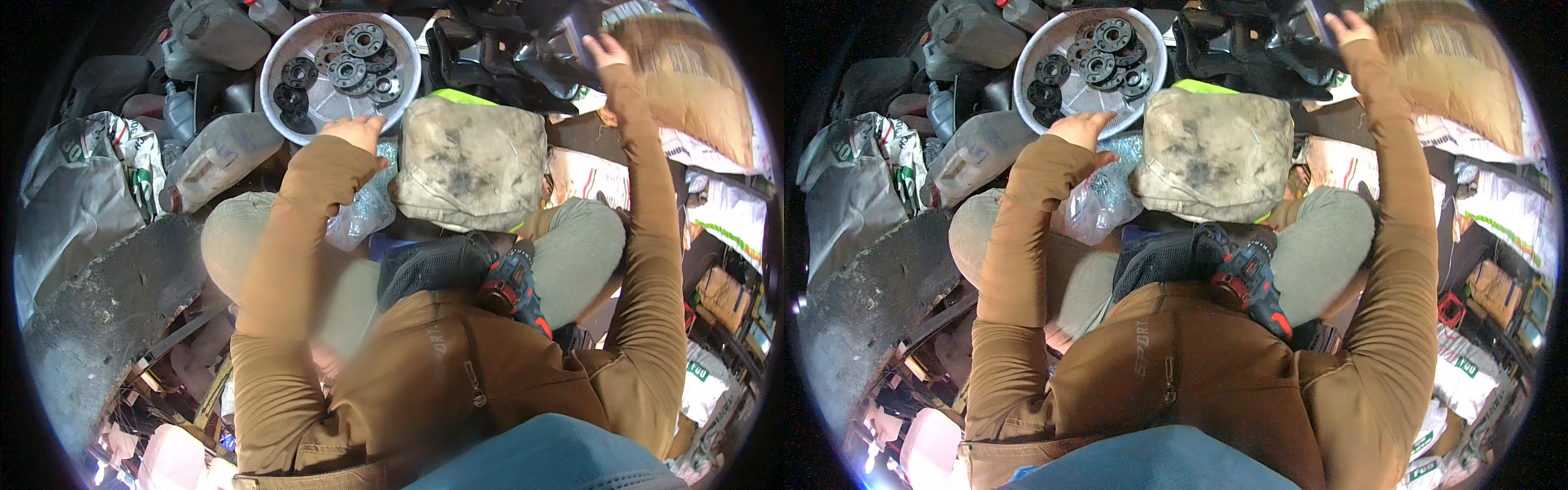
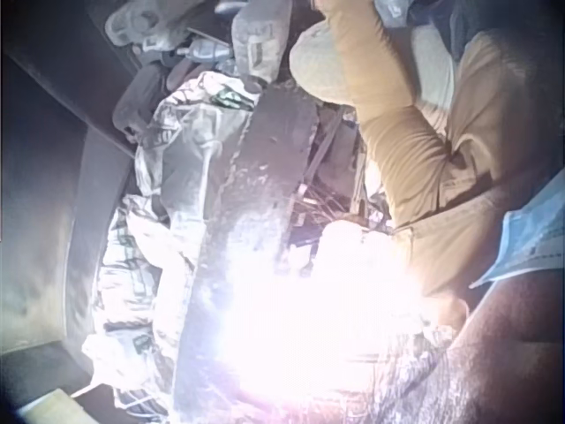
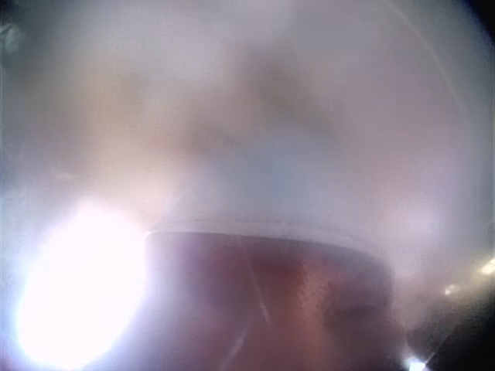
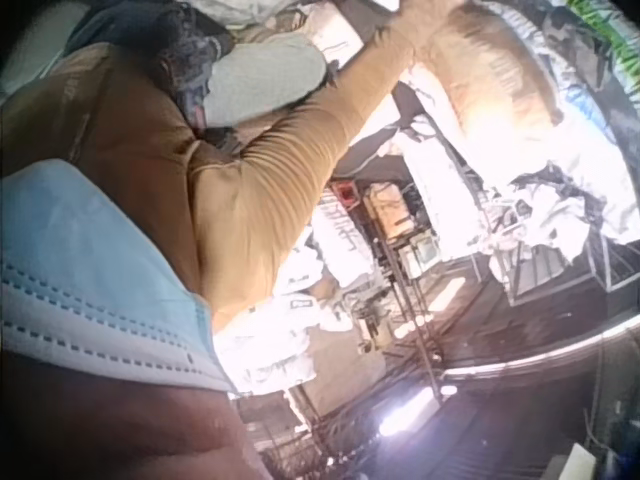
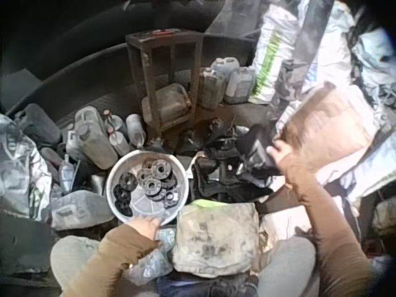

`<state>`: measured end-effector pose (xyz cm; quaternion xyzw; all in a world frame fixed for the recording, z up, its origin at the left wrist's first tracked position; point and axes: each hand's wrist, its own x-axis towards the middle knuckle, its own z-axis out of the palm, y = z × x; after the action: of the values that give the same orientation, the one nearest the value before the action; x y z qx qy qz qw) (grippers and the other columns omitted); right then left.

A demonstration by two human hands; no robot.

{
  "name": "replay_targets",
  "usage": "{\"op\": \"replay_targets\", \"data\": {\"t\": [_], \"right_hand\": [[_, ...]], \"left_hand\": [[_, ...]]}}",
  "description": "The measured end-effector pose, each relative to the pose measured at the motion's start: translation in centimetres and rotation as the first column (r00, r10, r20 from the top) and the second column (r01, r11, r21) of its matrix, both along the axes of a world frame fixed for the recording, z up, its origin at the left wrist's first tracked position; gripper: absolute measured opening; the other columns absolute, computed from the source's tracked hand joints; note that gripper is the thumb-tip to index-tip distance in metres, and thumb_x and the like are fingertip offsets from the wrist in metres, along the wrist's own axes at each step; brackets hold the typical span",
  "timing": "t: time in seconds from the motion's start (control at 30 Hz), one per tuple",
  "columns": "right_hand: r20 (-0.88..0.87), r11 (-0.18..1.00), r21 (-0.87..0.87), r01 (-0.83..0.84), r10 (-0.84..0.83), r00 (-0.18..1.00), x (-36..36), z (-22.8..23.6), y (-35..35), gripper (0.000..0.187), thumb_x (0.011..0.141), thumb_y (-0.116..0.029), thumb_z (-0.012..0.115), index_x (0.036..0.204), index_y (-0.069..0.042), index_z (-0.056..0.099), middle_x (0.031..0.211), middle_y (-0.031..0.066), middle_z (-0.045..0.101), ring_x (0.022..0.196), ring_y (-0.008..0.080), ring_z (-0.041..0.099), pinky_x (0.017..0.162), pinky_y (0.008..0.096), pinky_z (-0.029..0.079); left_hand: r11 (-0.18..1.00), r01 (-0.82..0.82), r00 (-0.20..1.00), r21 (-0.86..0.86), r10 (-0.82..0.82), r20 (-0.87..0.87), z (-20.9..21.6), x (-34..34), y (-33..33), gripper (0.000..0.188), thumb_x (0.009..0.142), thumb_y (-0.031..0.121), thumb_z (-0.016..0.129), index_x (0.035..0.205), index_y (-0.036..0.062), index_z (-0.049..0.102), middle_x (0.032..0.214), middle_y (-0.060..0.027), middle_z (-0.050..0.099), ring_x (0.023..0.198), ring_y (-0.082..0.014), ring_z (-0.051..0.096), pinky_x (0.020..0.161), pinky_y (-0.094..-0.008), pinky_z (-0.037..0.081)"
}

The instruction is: The person sits on the floor and uses a cordless drill to fasten circular plastic inserts into larger black plastic housings. They repeatedly pick up a housing, align an insert, drill it in place, and set the finished unit aside.

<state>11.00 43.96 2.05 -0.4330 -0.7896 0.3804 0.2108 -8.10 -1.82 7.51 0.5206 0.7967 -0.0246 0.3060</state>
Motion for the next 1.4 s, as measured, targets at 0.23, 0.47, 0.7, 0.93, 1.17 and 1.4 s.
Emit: {"op": "replay_targets", "data": {"t": [0.23,0.47,0.7,0.93,1.17,1.4], "right_hand": [[0.026,0.882,-0.467,0.056,-0.050,0.998,6.3,4.3,-22.1,0.047,0.080,-0.033,0.070,0.112,-0.001,0.058,0.102,0.0083,0.064,0.089,0.0185,0.060,0.082,0.0306,0.047],[0.132,0.583,-0.805,0.112,-0.009,0.991,9.6,-4.9,-32.9,0.049,0.086,-0.025,0.063,0.124,0.002,0.045,0.104,0.0126,0.062,0.087,0.0217,0.062,0.076,0.0317,0.051],[0.525,0.897,-0.432,-0.091,0.332,0.784,8.6,-5.4,-28.6,0.063,0.072,-0.048,0.071,0.099,0.007,0.059,0.095,0.0230,0.064,0.090,0.0338,0.063,0.080,0.0395,0.049],[0.664,0.896,-0.222,-0.384,0.427,0.613,6.8,-2.1,-24.0,0.028,0.074,-0.028,0.064,0.091,-0.006,0.063,0.081,0.0191,0.065,0.079,0.0347,0.063,0.074,0.0424,0.049],[0.531,0.887,0.047,-0.459,0.367,0.764,7.5,-6.6,-21.7,0.018,0.072,-0.016,0.064,0.086,-0.006,0.063,0.080,0.0164,0.064,0.077,0.0333,0.062,0.071,0.0399,0.050],[0.692,0.924,0.001,-0.383,0.276,0.668,6.2,-5.0,-18.9,0.026,0.073,-0.023,0.066,0.092,-0.004,0.064,0.085,0.0157,0.066,0.082,0.0307,0.064,0.076,0.0383,0.050]], "left_hand": [[0.670,-0.720,0.513,0.183,0.334,0.791,-2.6,5.1,0.8,0.084,0.078,0.046,0.068,0.139,0.0054,0.028,0.130,-0.0195,0.048,0.112,-0.0267,0.052,0.088,-0.0360,0.045],[0.717,-0.636,0.367,-0.284,0.606,0.706,-8.8,8.8,0.8,0.115,0.058,0.054,0.079,0.140,-0.0039,0.023,0.136,-0.0257,0.037,0.124,-0.0317,0.042,0.101,-0.0371,0.035],[0.704,-0.622,0.498,-0.343,0.693,0.521,-6.6,9.4,1.8,0.103,0.057,0.050,0.080,0.138,0.0071,0.034,0.138,-0.0197,0.028,0.125,-0.0318,0.037,0.101,-0.0377,0.038],[0.696,-0.649,0.567,-0.307,0.712,0.414,-5.7,9.8,3.4,0.101,0.056,0.046,0.081,0.137,0.0082,0.035,0.136,-0.0182,0.031,0.126,-0.0321,0.037,0.101,-0.0388,0.038],[0.688,-0.684,0.595,-0.242,0.718,0.361,-7.2,9.8,3.7,0.102,0.051,0.047,0.080,0.134,0.0079,0.035,0.134,-0.0182,0.033,0.124,-0.0327,0.038,0.101,-0.0394,0.038],[0.655,-0.746,0.561,-0.121,0.716,0.416,-6.9,10.1,4.2,0.103,0.052,0.050,0.079,0.131,0.0034,0.034,0.131,-0.0202,0.036,0.119,-0.0345,0.044,0.099,-0.0393,0.039]]}}
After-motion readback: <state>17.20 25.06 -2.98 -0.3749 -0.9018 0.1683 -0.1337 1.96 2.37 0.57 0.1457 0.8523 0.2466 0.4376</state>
